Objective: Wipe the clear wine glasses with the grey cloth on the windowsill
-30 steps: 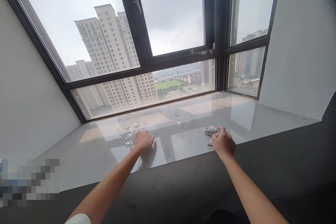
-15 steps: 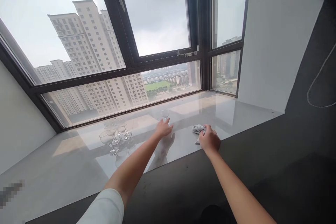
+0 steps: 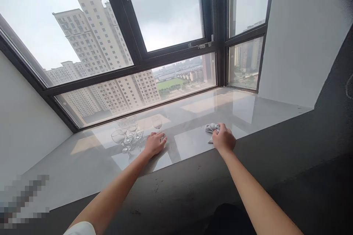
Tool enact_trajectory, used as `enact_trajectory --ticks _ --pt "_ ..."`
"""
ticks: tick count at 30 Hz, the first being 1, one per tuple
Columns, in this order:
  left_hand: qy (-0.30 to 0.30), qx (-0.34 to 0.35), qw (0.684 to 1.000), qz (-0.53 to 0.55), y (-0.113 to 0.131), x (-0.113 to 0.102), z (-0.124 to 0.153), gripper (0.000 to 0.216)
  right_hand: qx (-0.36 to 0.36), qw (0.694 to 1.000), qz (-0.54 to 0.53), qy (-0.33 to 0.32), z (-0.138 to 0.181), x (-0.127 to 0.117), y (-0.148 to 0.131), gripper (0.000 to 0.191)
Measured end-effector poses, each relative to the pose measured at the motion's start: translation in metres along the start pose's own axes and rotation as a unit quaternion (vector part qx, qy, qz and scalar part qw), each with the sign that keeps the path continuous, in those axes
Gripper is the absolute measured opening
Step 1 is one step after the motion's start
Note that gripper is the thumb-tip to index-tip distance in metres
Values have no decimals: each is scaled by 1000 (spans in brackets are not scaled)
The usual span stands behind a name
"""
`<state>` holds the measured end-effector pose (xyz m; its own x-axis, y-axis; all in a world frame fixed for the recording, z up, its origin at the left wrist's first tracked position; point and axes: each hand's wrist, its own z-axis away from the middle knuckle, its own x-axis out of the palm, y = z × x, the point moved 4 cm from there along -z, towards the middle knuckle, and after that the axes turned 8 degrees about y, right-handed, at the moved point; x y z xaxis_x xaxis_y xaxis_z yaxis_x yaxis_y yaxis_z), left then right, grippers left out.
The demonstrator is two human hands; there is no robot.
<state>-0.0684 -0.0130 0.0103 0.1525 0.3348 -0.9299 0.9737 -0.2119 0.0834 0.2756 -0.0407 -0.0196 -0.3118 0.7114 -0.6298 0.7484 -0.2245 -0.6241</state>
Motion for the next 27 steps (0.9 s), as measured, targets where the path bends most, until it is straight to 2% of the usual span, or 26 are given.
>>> enact_trajectory --ticks 5,9,14,27 --pt "23 -61 998 -24 -58 -30 49 45 -5 1000 0 -3 0 2 2 32" --pt "65 -85 994 -29 -80 -37 67 38 -12 1000 1 5 0 5 3 32" --pt "113 -101 988 -18 -84 -31 72 33 -12 1000 4 7 0 7 3 33" --pt "100 -88 991 -4 -81 -32 71 28 -12 1000 8 -1 2 4 0 32"
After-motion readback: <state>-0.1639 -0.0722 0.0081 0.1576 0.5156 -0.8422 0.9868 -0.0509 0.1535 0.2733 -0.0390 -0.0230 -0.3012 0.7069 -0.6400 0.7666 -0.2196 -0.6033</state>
